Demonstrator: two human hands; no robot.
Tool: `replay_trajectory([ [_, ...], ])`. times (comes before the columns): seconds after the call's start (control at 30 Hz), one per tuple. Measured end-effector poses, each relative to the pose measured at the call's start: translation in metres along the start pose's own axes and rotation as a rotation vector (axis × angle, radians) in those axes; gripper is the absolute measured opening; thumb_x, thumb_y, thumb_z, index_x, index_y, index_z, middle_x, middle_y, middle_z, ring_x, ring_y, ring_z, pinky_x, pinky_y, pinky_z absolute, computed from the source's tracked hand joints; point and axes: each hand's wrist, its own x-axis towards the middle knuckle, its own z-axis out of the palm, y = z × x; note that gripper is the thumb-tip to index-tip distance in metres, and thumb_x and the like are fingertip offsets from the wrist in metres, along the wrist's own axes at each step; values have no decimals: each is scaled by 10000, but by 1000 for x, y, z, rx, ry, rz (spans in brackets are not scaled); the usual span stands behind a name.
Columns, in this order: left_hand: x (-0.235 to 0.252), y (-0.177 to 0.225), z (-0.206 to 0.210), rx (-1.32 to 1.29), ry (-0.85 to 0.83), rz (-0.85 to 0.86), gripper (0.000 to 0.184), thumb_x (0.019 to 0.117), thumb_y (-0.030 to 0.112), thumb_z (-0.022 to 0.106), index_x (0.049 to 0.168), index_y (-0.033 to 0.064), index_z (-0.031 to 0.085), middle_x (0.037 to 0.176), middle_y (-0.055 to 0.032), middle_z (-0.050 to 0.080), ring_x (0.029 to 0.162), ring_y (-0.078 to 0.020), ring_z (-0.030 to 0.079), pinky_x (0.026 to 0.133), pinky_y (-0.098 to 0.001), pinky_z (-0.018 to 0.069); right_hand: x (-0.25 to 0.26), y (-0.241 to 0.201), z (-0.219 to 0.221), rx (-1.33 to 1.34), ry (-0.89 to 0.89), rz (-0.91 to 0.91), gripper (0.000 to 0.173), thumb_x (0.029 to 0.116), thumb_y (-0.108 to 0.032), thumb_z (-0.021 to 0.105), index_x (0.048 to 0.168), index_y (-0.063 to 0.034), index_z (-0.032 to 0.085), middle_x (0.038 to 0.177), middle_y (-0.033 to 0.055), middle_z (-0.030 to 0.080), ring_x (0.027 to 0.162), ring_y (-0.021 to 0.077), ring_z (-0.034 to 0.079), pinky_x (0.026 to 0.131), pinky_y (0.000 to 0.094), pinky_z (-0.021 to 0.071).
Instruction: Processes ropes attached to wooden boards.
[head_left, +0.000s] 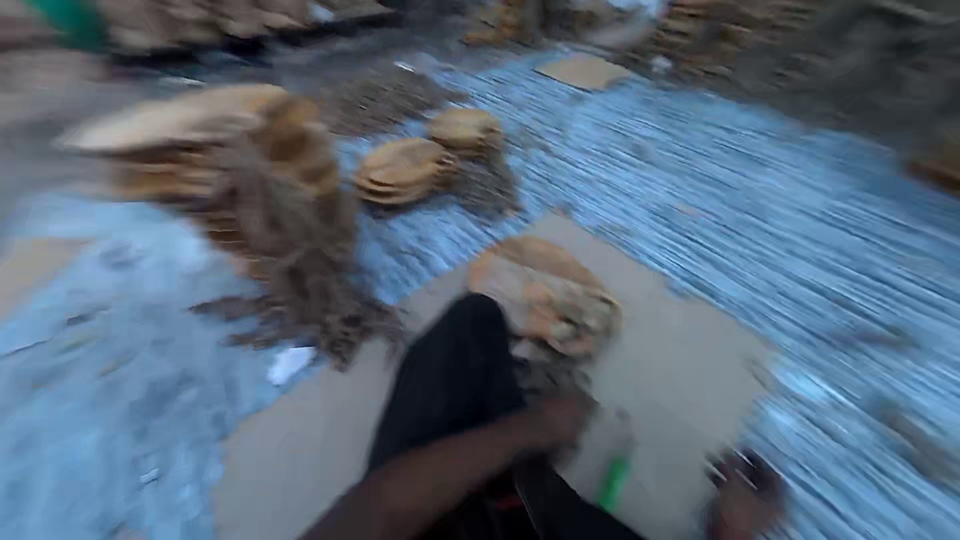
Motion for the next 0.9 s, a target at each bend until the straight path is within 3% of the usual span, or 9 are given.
replay_trajectory([
  [0.13,9,7,-16,15,-107,-1,448,995,130,649,1430,57,569,1411,-200,590,1300,-362,579,1111,-547,449,-10,-15,25,-110,33,54,335,1034,-79,585,1329,79,573,1122,247,674,876,273,695,765,432,587],
  [0.3,5,2,-25,-37,-303,44,360,1010,127,639,1354,22,621,1309,-194,654,1196,-318,647,1070,-497,493,-39,-20,37,-149,-57,12,246,1026,-114,631,1246,-5,651,1088,163,716,888,251,714,801,444,598],
  [0.37,6,8,-46,-103,-204,-28,337,1036,147,605,1350,24,624,1324,-176,654,1203,-296,652,1073,-485,502,-52,-24,46,-159,-113,11,223,1020,-114,636,1211,-7,673,1065,155,720,886,247,714,809,442,600],
  [0.47,20,4,-88,-20,-6,-121,325,1052,152,576,1346,25,629,1270,-211,673,1171,-358,658,1042,-568,497,-71,-33,58,-220,-246,12,223,1028,-128,634,1205,-4,684,1112,171,723,957,284,718,878,475,592],
  [0.6,35,-21,-107,126,41,-165,282,1051,150,572,1286,12,649,1170,-216,703,1098,-380,684,993,-602,507,-70,-47,85,-400,-391,-15,209,1028,-127,630,1185,-3,693,1111,202,710,985,353,705,867,545,575],
  [0.67,35,-23,-93,268,-67,-123,263,1018,115,598,1256,37,679,1182,-199,704,1116,-377,676,999,-607,507,-63,-53,109,-594,-467,83,289,1005,-171,652,1249,-18,677,1219,208,680,1117,377,671,960,571,537],
  [0.73,33,-18,-76,384,-235,-62,262,983,108,644,1235,74,705,1190,-172,703,1132,-356,667,1009,-593,507,-61,-54,132,-782,-539,188,426,952,-192,710,1326,-12,616,1309,231,626,1187,403,637,973,587,533],
  [0.8,29,-17,-58,438,-365,10,269,940,116,716,1207,83,716,1181,-155,706,1125,-347,666,1005,-583,513,-63,-59,142,-879,-589,261,434,918,-134,725,1311,-2,595,1292,245,622,1169,416,645,937,591,550],
  [0.9,31,-24,-41,624,-449,132,455,893,229,783,1299,64,663,1330,-182,630,1280,-389,571,1066,-591,464,-43,-63,134,-769,-679,332,338,953,-198,670,1248,-31,672,1184,225,694,1107,388,678,934,593,536],
])
